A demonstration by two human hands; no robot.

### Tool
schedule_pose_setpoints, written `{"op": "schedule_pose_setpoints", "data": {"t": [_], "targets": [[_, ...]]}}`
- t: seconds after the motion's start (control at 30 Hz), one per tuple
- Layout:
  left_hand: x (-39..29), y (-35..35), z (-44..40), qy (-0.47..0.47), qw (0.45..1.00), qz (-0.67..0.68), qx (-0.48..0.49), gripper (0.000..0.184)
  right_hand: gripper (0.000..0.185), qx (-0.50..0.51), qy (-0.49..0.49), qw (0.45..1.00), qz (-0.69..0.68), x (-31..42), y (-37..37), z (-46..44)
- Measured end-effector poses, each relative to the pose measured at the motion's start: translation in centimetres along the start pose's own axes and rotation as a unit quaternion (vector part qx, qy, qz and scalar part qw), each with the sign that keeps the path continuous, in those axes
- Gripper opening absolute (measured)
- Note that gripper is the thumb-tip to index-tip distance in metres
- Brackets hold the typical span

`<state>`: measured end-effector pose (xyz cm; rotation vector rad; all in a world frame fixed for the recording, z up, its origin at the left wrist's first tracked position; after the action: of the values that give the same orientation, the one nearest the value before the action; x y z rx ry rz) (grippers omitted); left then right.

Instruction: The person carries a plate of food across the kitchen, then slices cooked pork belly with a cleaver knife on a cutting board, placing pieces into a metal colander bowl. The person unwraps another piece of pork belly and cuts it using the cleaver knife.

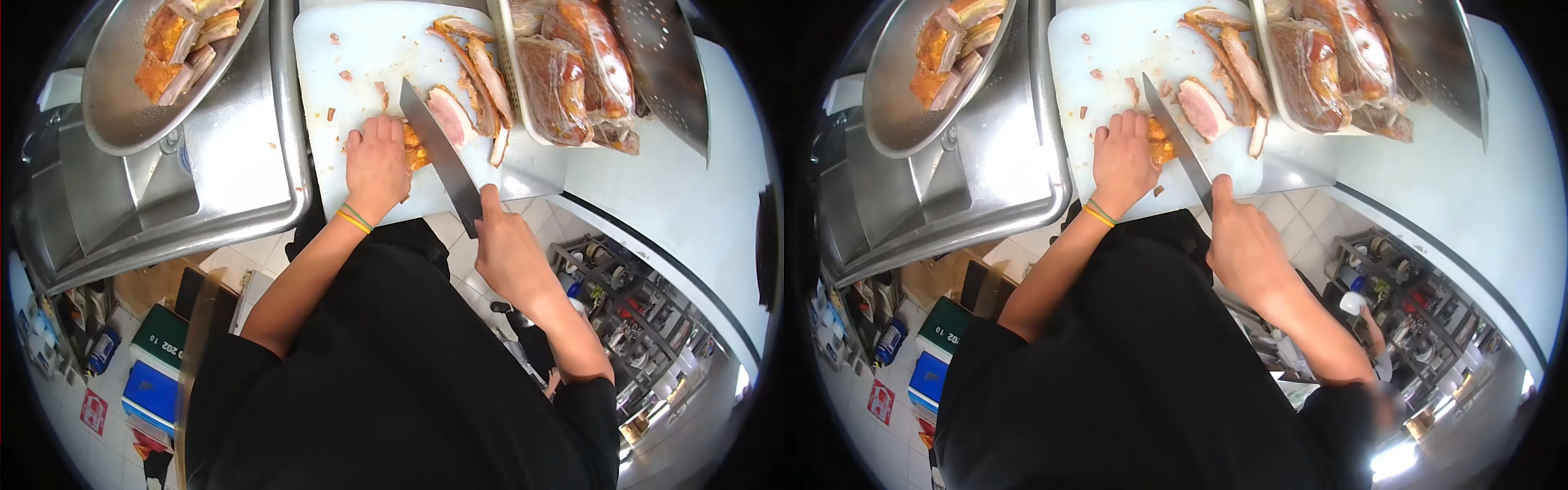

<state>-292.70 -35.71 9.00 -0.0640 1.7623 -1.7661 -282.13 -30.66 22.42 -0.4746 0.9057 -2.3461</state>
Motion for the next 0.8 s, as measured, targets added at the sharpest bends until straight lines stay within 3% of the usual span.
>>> {"op": "schedule_pose_setpoints", "data": {"t": [0.57, 0.8], "targets": [[0.1, 0.2, -0.2, 0.0, 1.0, -0.006, 0.012, 0.056, 0.034, 0.039, 0.024, 0.999, -0.011, -0.9, -0.8, 0.9], [-0.2, -0.1, -0.1, 0.005, 1.0, -0.01, -0.028, 0.051, 0.038, -0.074, -0.058, 0.994, -0.057, 0.7, 3.0, -7.1]]}}
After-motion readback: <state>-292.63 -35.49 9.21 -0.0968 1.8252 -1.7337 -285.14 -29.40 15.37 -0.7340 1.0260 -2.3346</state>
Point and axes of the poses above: each hand's wrist, its own z-axis away from the middle knuckle, its own y-axis out of the palm, x = y × z, the point moved 9 cm from there along -z, towards the middle knuckle, and after that the axes turned 9 degrees about y, right-handed, at the moved point
